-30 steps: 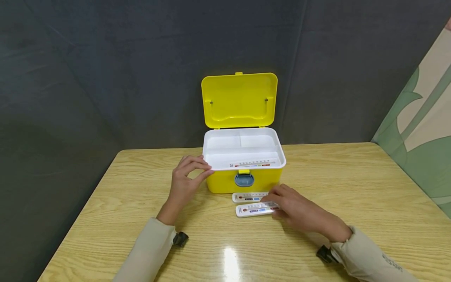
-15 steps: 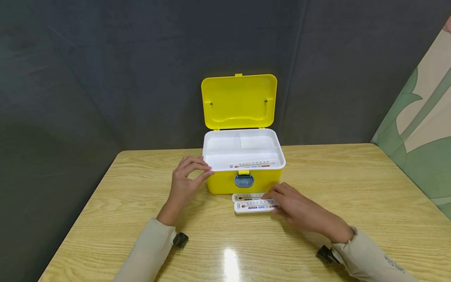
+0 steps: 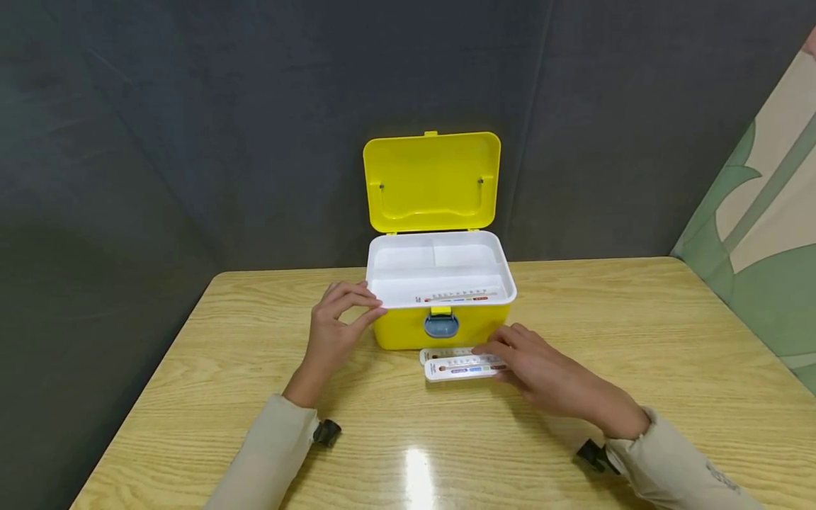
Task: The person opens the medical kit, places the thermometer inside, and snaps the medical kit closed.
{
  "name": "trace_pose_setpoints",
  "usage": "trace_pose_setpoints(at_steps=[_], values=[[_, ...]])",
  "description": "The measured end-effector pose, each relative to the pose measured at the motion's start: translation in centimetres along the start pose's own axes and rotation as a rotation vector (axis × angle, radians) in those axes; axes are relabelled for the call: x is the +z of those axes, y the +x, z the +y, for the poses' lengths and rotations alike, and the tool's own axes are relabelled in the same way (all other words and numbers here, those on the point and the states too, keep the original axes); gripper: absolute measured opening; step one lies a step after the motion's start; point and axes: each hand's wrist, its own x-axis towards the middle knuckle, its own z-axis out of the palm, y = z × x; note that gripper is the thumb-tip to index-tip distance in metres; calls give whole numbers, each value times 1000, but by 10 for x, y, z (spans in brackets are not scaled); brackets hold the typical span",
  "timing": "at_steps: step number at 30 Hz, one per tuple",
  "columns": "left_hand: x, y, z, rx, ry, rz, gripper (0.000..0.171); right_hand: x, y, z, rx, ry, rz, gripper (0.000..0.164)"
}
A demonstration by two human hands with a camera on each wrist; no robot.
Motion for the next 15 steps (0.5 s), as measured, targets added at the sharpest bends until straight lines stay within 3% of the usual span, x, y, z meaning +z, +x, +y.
trace_pose_setpoints(at_steps=[15], values=[[0,0,0,3,5,2,15,-35,13,-8,-61,-33,59,41]])
